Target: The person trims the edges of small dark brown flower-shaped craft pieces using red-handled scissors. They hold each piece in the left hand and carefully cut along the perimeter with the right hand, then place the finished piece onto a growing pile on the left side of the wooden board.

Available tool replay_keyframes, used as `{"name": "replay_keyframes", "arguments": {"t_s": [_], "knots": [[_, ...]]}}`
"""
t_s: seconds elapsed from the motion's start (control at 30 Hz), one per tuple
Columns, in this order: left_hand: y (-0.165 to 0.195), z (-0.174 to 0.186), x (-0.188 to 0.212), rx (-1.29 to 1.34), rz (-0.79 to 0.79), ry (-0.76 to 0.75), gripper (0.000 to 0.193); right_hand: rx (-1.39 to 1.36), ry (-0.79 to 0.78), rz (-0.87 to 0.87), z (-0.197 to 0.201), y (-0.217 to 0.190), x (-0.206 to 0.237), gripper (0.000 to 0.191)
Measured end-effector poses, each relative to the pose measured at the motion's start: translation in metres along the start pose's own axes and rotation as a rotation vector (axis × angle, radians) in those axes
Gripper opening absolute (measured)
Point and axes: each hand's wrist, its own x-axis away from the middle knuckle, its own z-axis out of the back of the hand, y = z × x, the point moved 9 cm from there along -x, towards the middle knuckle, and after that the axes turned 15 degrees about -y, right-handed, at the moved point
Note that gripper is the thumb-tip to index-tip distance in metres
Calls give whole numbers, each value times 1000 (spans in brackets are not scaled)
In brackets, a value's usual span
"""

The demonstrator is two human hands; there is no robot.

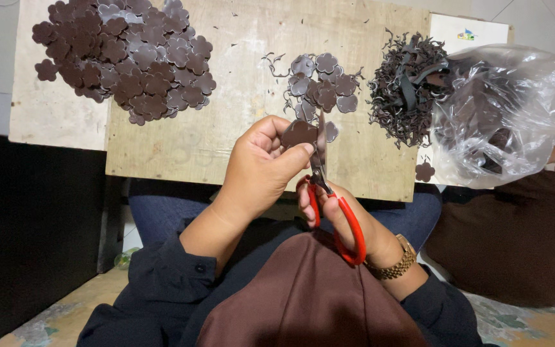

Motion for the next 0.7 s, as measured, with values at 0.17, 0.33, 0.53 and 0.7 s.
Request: {"name": "replay_keyframes", "arguments": {"t_s": [0.17, 0.33, 0.53, 0.7], "knots": [[1, -1, 0, 7, 6, 8, 15, 36, 5, 2, 1, -1, 1, 74], [-2, 0, 0, 21, 7, 12, 15, 31, 3, -8, 2, 1, 1, 72], [-5, 2, -1, 45, -9, 9, 14, -39, 14, -2, 2, 5, 1, 67], [-6, 4, -1, 79, -19, -1, 17, -56, 19, -2, 2, 5, 3, 65]]}}
